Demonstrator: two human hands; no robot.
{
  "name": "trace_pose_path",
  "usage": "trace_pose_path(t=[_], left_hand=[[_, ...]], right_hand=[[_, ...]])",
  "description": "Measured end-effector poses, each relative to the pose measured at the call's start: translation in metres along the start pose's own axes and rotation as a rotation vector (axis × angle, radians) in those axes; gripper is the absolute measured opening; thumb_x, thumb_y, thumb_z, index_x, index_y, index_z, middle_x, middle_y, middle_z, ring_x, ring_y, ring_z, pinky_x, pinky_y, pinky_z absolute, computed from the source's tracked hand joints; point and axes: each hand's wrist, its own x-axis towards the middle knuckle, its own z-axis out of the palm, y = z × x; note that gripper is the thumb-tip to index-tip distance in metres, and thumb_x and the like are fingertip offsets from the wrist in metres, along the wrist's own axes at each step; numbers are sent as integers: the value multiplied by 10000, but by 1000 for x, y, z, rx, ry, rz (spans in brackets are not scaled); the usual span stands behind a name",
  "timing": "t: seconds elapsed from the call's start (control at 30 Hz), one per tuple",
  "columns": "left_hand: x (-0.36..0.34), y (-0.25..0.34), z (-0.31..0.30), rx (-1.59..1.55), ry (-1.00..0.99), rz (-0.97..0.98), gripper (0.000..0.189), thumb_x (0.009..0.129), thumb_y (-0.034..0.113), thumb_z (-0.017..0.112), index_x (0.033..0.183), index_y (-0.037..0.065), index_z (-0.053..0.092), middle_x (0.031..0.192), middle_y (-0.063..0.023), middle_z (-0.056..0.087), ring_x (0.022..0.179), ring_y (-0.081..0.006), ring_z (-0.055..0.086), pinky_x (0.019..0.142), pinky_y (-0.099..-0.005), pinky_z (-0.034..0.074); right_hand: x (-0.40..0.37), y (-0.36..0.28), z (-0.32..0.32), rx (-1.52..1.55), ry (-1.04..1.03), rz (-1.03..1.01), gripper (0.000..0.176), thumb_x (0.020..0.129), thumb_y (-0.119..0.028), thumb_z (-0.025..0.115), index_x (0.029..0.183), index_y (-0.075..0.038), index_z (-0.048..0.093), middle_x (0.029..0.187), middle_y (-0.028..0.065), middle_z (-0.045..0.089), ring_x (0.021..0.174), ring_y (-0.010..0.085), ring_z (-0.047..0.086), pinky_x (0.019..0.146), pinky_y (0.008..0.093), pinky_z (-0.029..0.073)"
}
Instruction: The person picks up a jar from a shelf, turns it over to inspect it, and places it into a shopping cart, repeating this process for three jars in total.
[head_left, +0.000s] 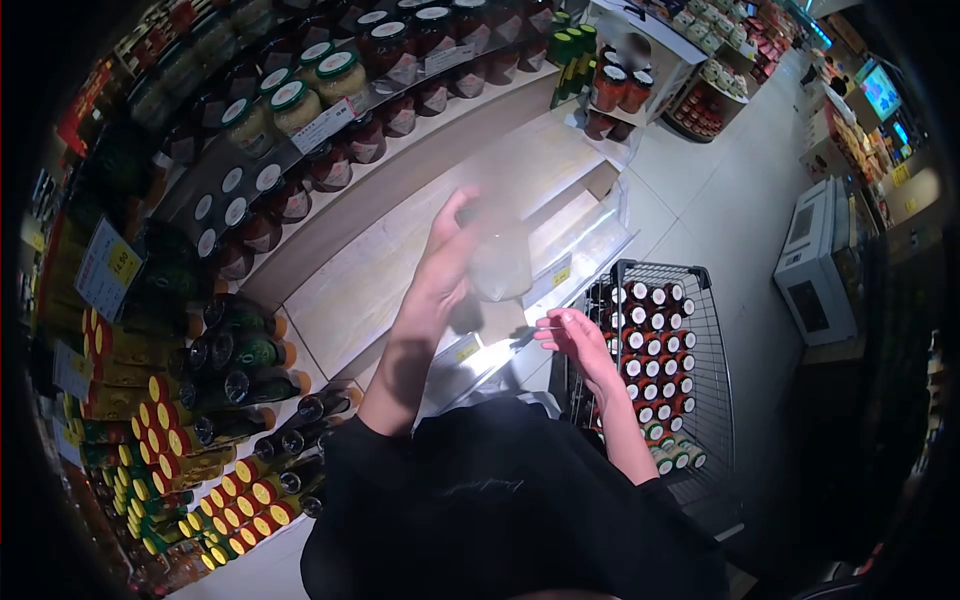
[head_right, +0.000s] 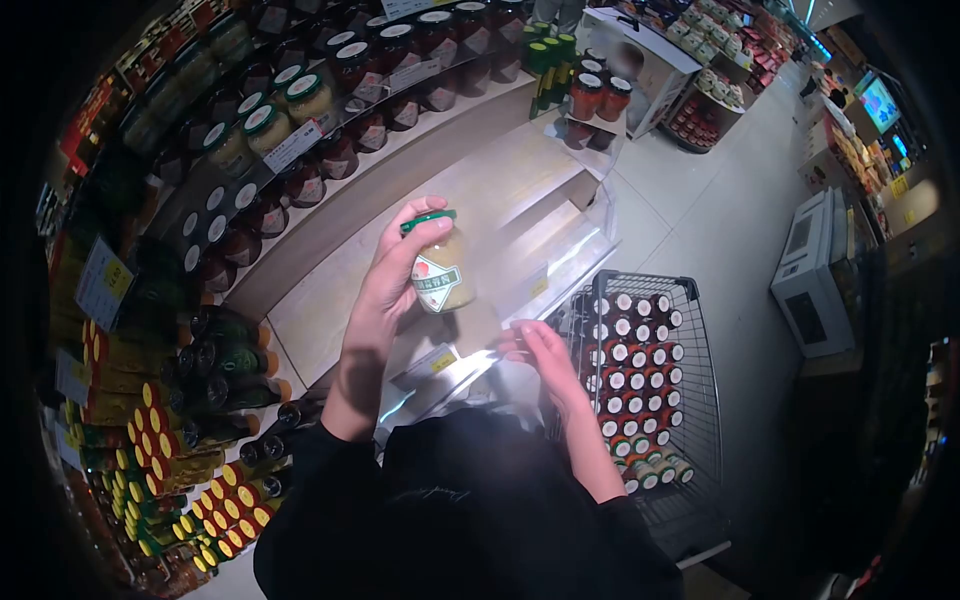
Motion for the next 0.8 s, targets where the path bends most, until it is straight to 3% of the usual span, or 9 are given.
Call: trace_pose_path(t=[0.1,0.2,0.3,0.37,0.43,0.57,0.63,0.77,0.8], left_hand=[[-8,-20,20,-22,-122,-79,290,871,64,631,1139,47,521,1005,-70,599,862,-122,623,715,-253,537],[-14,-41,39,-1,-160,-152,290,895,67,611,1163,36,505,1059,-81,604,884,-139,641,743,-260,548],[-19,-50,54,95,-153,-229,287,910,84,603,1173,31,501,1091,-85,602,896,-139,636,749,-263,548],[-19,-57,63,203,-140,-276,283,916,93,599,1175,30,502,1106,-87,600,902,-137,632,749,-266,546],[-18,-65,73,321,-149,-226,276,939,151,586,1176,30,509,1130,-101,600,914,-137,620,753,-276,541],[-23,-72,101,323,-129,-328,366,910,273,645,1168,28,558,1052,-78,617,937,-152,586,767,-280,501],[-22,-82,108,208,-238,-238,334,949,276,587,1168,26,558,1103,-98,625,921,-155,601,761,-286,507],[-26,-92,128,200,-252,-360,317,975,276,537,1164,22,557,1157,-114,621,874,-155,621,722,-280,519],[-27,-93,135,211,-270,-384,325,979,285,530,1162,18,555,1151,-113,622,854,-156,627,701,-278,524]], right_hand=[[-6,-20,19,197,-170,-88,534,1024,-440,345,1223,32,495,1116,169,626,979,263,646,870,379,523],[-21,-38,41,460,-225,-59,654,1011,-524,267,1315,33,422,1138,185,606,984,292,642,877,383,526],[-36,-45,46,505,-269,-135,656,1003,-548,260,1344,-7,405,1148,182,603,985,302,641,874,396,522],[-44,-53,44,515,-189,-86,643,1000,-554,255,1357,-39,397,1149,176,602,976,317,639,852,412,521],[-51,-52,36,367,-188,-169,647,998,-557,240,1346,-38,408,1149,173,600,966,328,637,837,419,518],[-60,-47,16,452,-169,-176,661,987,-578,232,1335,-45,407,1122,165,601,906,311,632,819,420,514],[-68,-52,8,416,-175,-205,663,977,-595,253,1334,-55,396,1110,150,597,887,292,630,790,419,520],[-79,-50,-10,442,-180,-221,664,963,-619,296,1330,-73,385,1056,154,605,853,271,636,742,424,533],[-80,-41,-14,609,-212,-256,663,961,-621,301,1330,-76,386,1064,154,604,838,280,634,741,420,531]])
